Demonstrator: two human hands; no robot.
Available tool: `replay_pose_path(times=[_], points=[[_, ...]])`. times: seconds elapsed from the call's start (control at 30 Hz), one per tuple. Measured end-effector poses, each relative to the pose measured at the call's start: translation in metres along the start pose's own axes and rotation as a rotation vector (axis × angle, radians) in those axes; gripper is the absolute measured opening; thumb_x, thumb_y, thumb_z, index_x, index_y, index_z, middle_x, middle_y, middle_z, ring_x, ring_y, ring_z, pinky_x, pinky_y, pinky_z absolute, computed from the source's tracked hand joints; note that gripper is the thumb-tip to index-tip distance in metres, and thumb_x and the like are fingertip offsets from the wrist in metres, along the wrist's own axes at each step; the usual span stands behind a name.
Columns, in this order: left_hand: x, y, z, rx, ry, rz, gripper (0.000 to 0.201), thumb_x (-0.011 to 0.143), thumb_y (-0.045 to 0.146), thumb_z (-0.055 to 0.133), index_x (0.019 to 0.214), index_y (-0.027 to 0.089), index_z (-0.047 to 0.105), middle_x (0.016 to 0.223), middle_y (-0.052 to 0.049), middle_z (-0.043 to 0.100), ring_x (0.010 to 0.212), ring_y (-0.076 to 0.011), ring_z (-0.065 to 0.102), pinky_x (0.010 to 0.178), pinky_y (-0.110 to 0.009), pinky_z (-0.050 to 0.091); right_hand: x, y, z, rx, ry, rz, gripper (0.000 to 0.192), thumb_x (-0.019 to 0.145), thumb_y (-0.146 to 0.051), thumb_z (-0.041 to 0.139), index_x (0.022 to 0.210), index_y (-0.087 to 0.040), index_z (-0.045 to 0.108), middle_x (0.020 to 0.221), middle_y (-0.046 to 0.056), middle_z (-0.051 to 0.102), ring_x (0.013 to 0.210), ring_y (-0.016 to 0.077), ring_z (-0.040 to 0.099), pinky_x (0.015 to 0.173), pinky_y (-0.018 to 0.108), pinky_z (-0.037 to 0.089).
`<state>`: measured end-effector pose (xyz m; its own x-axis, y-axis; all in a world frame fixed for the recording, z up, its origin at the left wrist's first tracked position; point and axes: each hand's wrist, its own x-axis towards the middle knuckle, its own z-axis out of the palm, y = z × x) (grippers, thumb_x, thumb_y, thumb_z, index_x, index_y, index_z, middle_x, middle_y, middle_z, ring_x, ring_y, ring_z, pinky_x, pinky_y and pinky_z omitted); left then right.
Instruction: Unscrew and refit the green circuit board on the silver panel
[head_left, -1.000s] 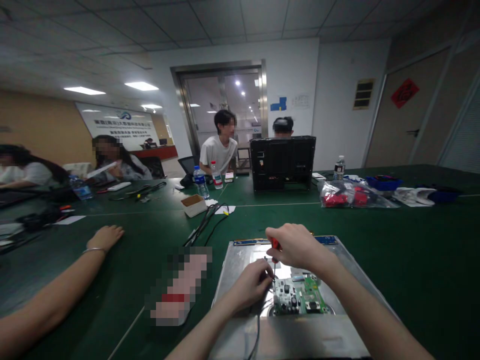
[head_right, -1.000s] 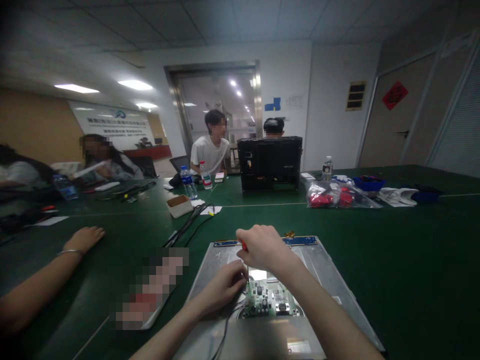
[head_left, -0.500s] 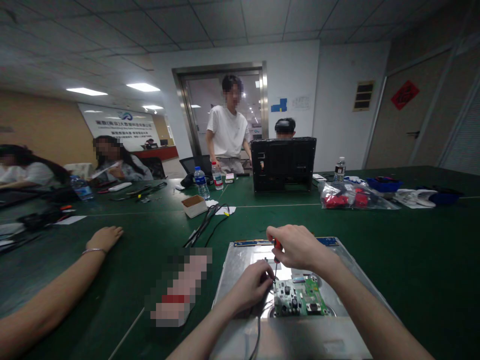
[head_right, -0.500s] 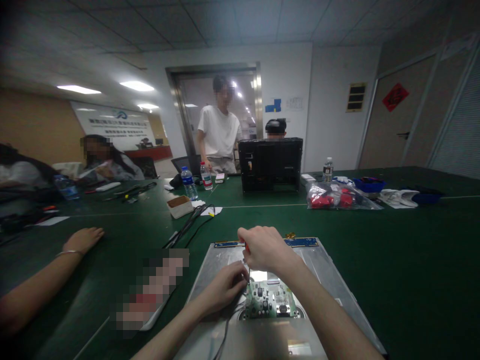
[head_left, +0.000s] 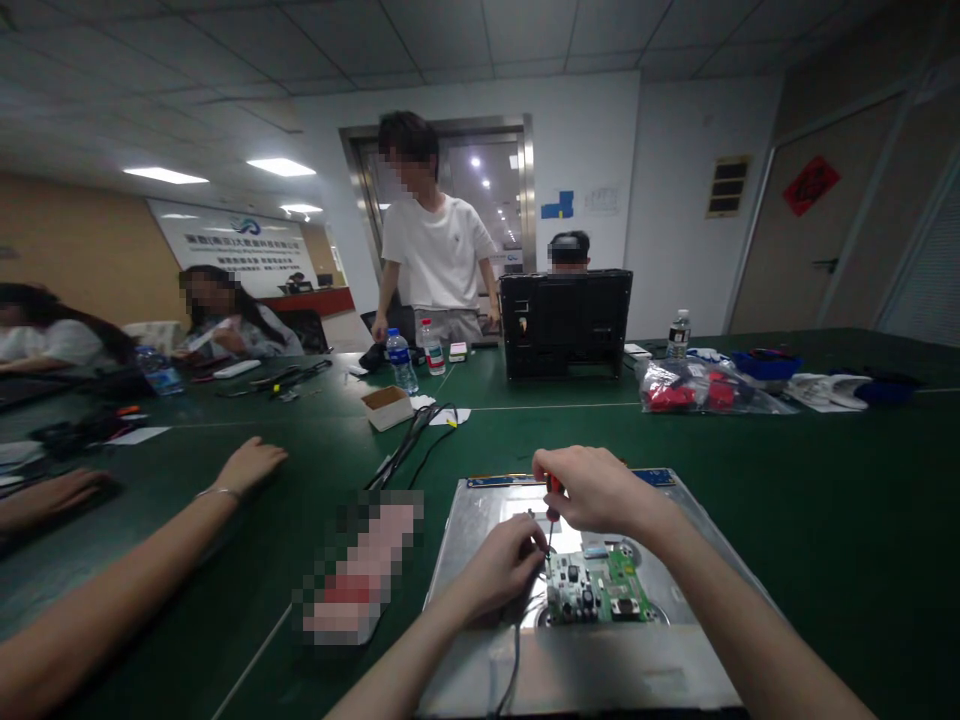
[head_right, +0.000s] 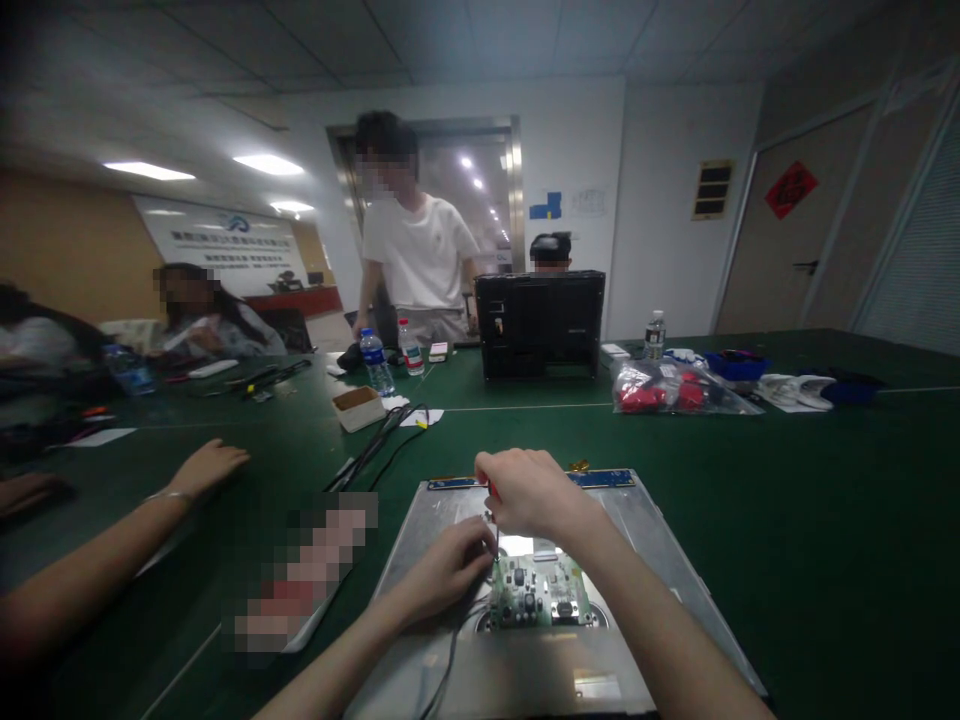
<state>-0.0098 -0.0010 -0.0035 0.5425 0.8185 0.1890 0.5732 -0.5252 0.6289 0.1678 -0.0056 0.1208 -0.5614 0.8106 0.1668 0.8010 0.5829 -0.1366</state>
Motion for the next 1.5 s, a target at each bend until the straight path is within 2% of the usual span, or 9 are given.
replay_pose_path(times=[0.1, 0.2, 0.47, 0.73, 0.9, 1.0, 1.1, 1.23, 1.5], points=[[-0.0004, 0.0002, -0.0001, -0.011, 0.003, 0.004, 0.009, 0.077, 0.011, 0.049, 0.080, 0.017, 0.056, 0.083, -0.004, 0.060, 0.082, -0.0195, 0.053, 0.075, -0.028, 0.041, 0.0036, -0.0014, 0.0002, -0.088, -0.005, 0.047, 0.019, 0.082, -0.039, 0.056, 0.092, -0.024, 0.061, 0.085, 0.003, 0.069, 0.077, 0.0203, 0.063, 0.056, 0.026, 0.031], [-0.0007, 0.0005, -0.0006, -0.013, -0.001, -0.003, 0.011, 0.077, 0.010, 0.049, 0.080, 0.017, 0.056, 0.084, -0.004, 0.061, 0.083, -0.0196, 0.054, 0.076, -0.028, 0.041, 0.0049, -0.0029, -0.0003, -0.163, -0.019, 0.096, 0.031, 0.086, -0.050, 0.050, 0.086, -0.021, 0.063, 0.082, 0.007, 0.069, 0.076, 0.0221, 0.064, 0.058, 0.028, 0.034], [0.0002, 0.0012, -0.0010, -0.008, -0.001, -0.006, 0.009, 0.076, 0.012, 0.053, 0.081, 0.018, 0.057, 0.086, -0.004, 0.062, 0.083, -0.0191, 0.054, 0.076, -0.028, 0.041, 0.0000, -0.0021, 0.0009, -0.045, 0.011, -0.007, 0.021, 0.078, -0.023, 0.056, 0.099, -0.022, 0.055, 0.088, 0.002, 0.069, 0.079, 0.0186, 0.062, 0.055, 0.026, 0.029], [-0.0002, 0.0004, -0.0005, 0.004, -0.025, -0.029, 0.005, 0.080, 0.016, 0.054, 0.082, 0.017, 0.058, 0.086, -0.004, 0.061, 0.081, -0.0189, 0.053, 0.074, -0.028, 0.041, 0.0033, -0.0019, -0.0005, -0.118, -0.022, 0.068, 0.029, 0.083, -0.050, 0.053, 0.086, -0.023, 0.062, 0.080, 0.005, 0.068, 0.074, 0.0206, 0.062, 0.057, 0.026, 0.032], [-0.0002, 0.0038, -0.0017, -0.001, -0.016, -0.009, 0.008, 0.080, 0.012, 0.053, 0.082, 0.017, 0.058, 0.088, -0.004, 0.062, 0.081, -0.0184, 0.053, 0.073, -0.027, 0.041, -0.0014, 0.0001, -0.0014, 0.000, -0.008, -0.028, 0.016, 0.077, -0.028, 0.058, 0.092, -0.021, 0.060, 0.091, 0.003, 0.068, 0.080, 0.0178, 0.061, 0.058, 0.026, 0.032], [0.0002, 0.0038, -0.0012, 0.011, -0.018, -0.009, 0.008, 0.079, 0.011, 0.053, 0.082, 0.017, 0.058, 0.088, -0.004, 0.061, 0.080, -0.0182, 0.053, 0.073, -0.027, 0.041, 0.0005, -0.0013, 0.0001, 0.018, -0.005, -0.023, 0.020, 0.077, -0.020, 0.056, 0.096, -0.022, 0.060, 0.093, 0.002, 0.068, 0.082, 0.0177, 0.061, 0.060, 0.026, 0.032], [-0.0001, 0.0025, -0.0004, 0.028, -0.020, -0.016, 0.007, 0.080, 0.012, 0.053, 0.082, 0.018, 0.058, 0.087, -0.003, 0.061, 0.080, -0.0183, 0.053, 0.073, -0.027, 0.041, 0.0043, -0.0032, 0.0010, -0.057, -0.001, 0.032, 0.014, 0.082, -0.031, 0.057, 0.093, -0.024, 0.062, 0.088, 0.003, 0.069, 0.081, 0.0198, 0.063, 0.059, 0.026, 0.033], [-0.0007, 0.0010, 0.0000, 0.038, -0.025, -0.020, 0.007, 0.081, 0.013, 0.053, 0.082, 0.018, 0.058, 0.086, -0.003, 0.061, 0.080, -0.0185, 0.053, 0.074, -0.028, 0.040, 0.0045, -0.0031, 0.0005, -0.131, -0.026, 0.090, 0.031, 0.086, -0.050, 0.051, 0.083, -0.023, 0.064, 0.080, 0.005, 0.069, 0.078, 0.0217, 0.064, 0.059, 0.027, 0.034], [0.0011, -0.0029, 0.0008, 0.006, -0.016, 0.023, 0.007, 0.080, 0.013, 0.053, 0.083, 0.017, 0.058, 0.088, -0.005, 0.061, 0.083, -0.0194, 0.054, 0.075, -0.028, 0.041, -0.0007, 0.0011, 0.0013, 0.015, 0.027, -0.043, 0.019, 0.075, -0.017, 0.056, 0.094, -0.021, 0.056, 0.091, 0.002, 0.067, 0.076, 0.0165, 0.060, 0.055, 0.026, 0.028]])
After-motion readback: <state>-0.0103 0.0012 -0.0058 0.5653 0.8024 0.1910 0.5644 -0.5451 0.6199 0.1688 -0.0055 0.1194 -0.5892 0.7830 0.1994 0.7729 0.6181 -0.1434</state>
